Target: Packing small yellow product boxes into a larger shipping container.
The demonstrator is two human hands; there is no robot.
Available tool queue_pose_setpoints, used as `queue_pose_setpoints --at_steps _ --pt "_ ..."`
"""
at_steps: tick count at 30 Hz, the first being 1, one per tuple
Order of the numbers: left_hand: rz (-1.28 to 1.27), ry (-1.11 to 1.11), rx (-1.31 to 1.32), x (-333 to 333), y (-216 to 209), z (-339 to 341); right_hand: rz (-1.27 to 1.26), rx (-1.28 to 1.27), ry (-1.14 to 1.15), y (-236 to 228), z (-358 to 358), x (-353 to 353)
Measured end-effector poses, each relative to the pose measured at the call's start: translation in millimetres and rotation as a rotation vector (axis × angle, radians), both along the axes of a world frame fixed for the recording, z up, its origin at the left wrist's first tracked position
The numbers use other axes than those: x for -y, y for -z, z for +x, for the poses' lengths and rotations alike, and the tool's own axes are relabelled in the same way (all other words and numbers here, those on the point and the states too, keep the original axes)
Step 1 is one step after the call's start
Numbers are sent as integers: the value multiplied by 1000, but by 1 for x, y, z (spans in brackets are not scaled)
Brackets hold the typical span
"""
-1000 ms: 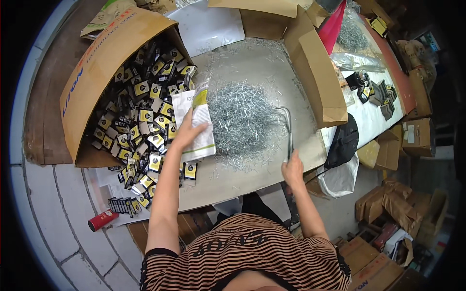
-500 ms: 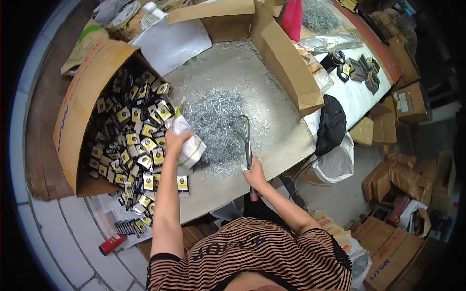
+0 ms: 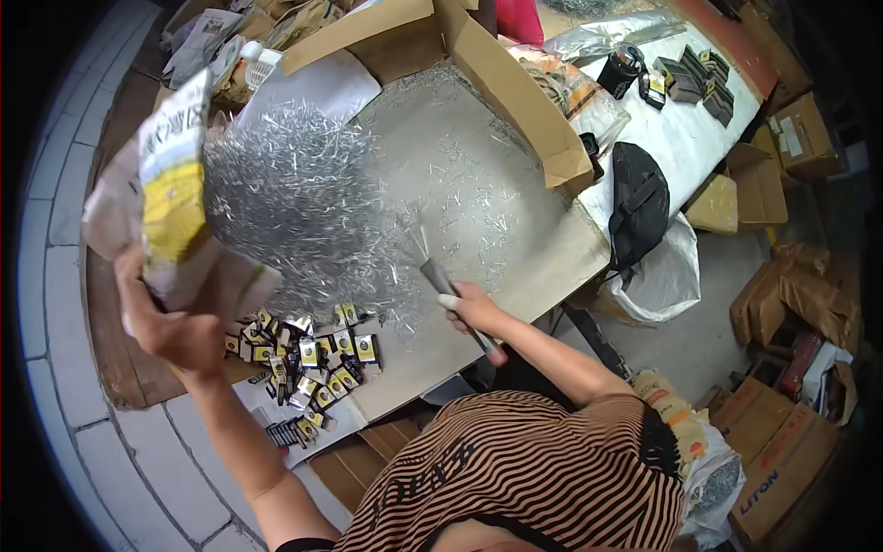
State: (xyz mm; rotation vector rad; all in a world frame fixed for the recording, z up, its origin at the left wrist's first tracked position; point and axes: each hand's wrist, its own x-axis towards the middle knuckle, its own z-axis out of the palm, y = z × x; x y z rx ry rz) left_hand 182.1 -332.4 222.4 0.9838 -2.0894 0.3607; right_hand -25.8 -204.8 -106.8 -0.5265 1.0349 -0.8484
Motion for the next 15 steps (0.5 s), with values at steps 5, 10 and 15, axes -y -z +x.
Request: queue_pose_setpoints --at_steps 5,10,15 --pt "-155 -27 175 6 -30 1 -355 129 -179 -91 43 34" --pt "-200 -70 229 4 -29 9 -398 288 -129 -120 41 57" --pt "-75 -98 244 4 -19 11 -316 214 -173 -102 36 76"
